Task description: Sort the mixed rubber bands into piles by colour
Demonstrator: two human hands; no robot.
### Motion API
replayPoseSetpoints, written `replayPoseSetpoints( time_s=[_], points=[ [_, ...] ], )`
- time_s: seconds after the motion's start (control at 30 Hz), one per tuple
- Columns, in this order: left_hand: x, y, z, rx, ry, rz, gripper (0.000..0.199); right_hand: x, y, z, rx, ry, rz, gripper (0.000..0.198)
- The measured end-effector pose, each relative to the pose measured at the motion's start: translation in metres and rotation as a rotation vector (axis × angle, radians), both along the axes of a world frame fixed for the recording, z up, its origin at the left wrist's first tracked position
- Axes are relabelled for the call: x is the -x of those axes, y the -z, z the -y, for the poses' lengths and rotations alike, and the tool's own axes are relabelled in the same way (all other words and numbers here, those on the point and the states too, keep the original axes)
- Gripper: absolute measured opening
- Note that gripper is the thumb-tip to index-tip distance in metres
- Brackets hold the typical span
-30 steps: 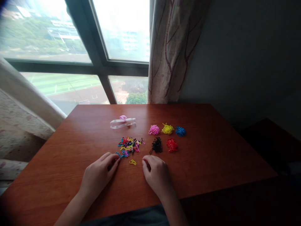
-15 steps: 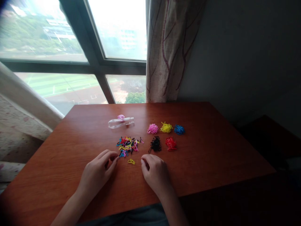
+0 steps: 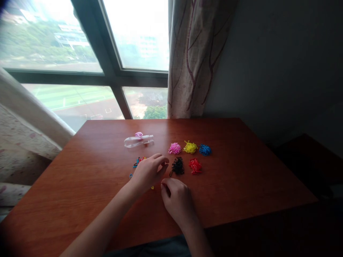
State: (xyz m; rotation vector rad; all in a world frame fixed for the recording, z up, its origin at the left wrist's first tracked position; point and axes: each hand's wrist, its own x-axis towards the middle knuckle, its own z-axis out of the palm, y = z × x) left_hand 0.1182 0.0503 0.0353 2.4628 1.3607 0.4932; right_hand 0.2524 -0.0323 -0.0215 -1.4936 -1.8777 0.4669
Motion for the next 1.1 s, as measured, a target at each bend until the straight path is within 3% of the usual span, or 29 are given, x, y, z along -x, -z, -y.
replayPoseSetpoints(
  time_s=[0.2,0.33,0.53,0.83,1.0,1.1],
  points=[
    [0.060,0.018,0.036,0.017,-0.071,0.147,0.015,0.002,-0.006,0.001,0.055,-0.009,0.012,0.013],
    [0.081,0.034,0.055,0.035,-0.066,0.143,0.016,0.005,-0.010,0.002,0.063,-0.017,0.072,0.010],
    [0.080,0.042,0.061,0.037,-0.078,0.032,0.016,0.015,-0.013,0.003,0.080,-0.042,0.136,0.001],
    [0.078,0.038,0.062,0.048,-0.090,0.007,0.017,0.020,-0.009,0.000,0.031,-0.063,0.086,0.013],
    [0.079,0.038,0.063,0.081,-0.088,0.012,0.020,0.013,-0.010,-0.005,0.007,0.006,-0.088,0.014],
    [0.079,0.038,0.063,0.091,-0.089,0.007,0.020,-0.009,-0.018,-0.019,-0.038,0.093,-0.104,0.017]
  ],
)
